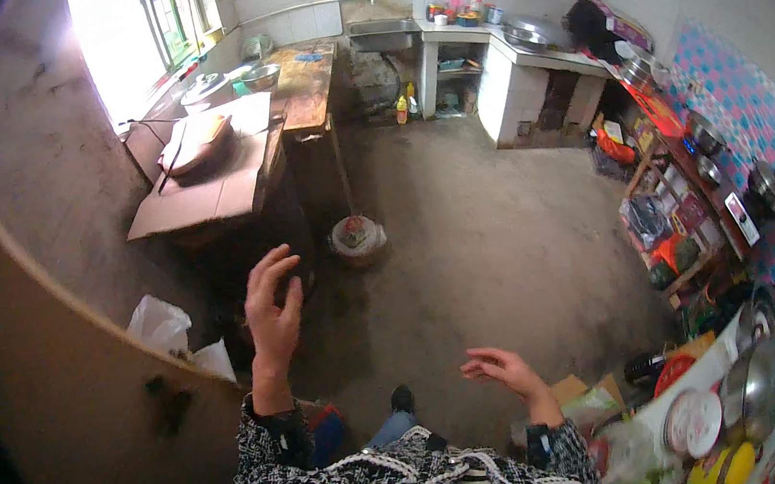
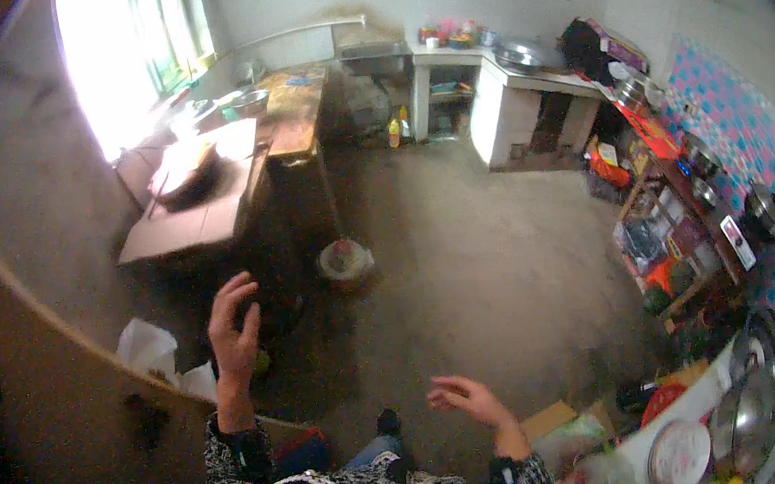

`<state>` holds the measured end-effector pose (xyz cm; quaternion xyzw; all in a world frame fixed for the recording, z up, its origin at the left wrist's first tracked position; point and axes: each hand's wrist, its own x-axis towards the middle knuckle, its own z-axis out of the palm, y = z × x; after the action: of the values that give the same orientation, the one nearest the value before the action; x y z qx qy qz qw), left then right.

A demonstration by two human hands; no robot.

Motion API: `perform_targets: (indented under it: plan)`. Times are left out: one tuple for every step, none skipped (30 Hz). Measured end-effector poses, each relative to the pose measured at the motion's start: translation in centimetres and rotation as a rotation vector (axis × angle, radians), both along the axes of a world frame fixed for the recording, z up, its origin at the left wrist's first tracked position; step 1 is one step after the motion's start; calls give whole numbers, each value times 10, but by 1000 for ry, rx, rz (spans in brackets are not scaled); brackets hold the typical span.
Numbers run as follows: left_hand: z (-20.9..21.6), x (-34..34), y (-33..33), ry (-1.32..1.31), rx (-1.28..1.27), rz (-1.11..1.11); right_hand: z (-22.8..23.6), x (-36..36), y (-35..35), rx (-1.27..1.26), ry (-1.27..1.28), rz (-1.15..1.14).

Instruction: The person empties a bucket of plastic parts onto the floor, then walks into a kitchen. They boil green vegetables in a pot, transfer them to a bowl, and rinse them under running water in the sink.

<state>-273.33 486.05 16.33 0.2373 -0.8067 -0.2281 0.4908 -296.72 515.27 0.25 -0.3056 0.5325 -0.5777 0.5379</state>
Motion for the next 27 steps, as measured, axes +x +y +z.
perform_targets:
  plan:
    - [-7, -25, -27, -29, 11, -12, -7, -18, -2, 48, -19, -104]
    - [-16, -46, -47, -76, 62, -15, -14, -33, 4, 120, -84, -225]
    - [-26, -66, -63, -111, 107, -34, -20, -47, 11, 145, -78, -261]
    - [-32, -86, -80, -150, 141, -76, -27, -58, 18, 183, -89, -333]
    - [-40, -108, -95, -195, 164, -141, -33, -68, 25, 220, -111, -425]
    - [-49, -131, -103, -207, 244, -204, -39, -75, 35, 215, -144, -473]
    - [-58, -156, -110, -230, 300, -277, -43, -83, 46, 203, -168, -536]
    - [-69, -185, -115, -267, 344, -333, -47, -93, 56, 183, -184, -598]
    - [-81, -211, -116, -297, 372, -415, -51, -101, 66, 191, -184, -665]
    - [-91, -235, -117, -364, 391, -456, -53, -111, 75, 200, -184, -714]
    - [-109, -262, -119, -402, 532, -515, -61, -121, 78, 197, -179, -742]
    - [-122, -289, -118, -430, 522, -573, -64, -136, 85, 239, -181, -784]
    - [-135, -316, -116, -489, 525, -608, -67, -153, 92, 268, -181, -815]
    - [-148, -343, -114, -526, 563, -666, -71, -169, 98, 281, -171, -846]
    - [-161, -372, -111, -550, 579, -737, -76, -188, 104, 280, -177, -872]
    - [-171, -402, -110, -591, 452, -780, -81, -211, 109, 265, -175, -890]
    - [-180, -428, -109, -629, 498, -792, -84, -233, 115, 228, -191, -900]
    - [-187, -458, -107, -648, 517, -812, -88, -264, 118, 246, -185, -914]
    - [-191, -495, -108, -698, 532, -825, -88, -299, 117, 216, -155, -882]
    - [-191, -522, -109, -703, 576, -826, -87, -327, 117, 247, -166, -896]
    - [-192, -549, -109, -704, 592, -807, -83, -351, 118, 285, -184, -909]
    - [-194, -575, -110, -704, 611, -806, -76, -381, 118, 301, -166, -894]
    - [-196, -597, -110, -680, 617, -811, -70, -411, 117, 289, -152, -861]
    - [-200, -619, -111, -696, 648, -810, -63, -441, 115, 305, -131, -856]
    - [-205, -644, -113, -679, 662, -825, -58, -475, 111, 287, -108, -841]
    - [-210, -667, -116, -661, 674, -839, -54, -503, 105, 268, -83, -825]
    - [-214, -688, -120, -667, 685, -860, -52, -527, 99, 284, -75, -827]
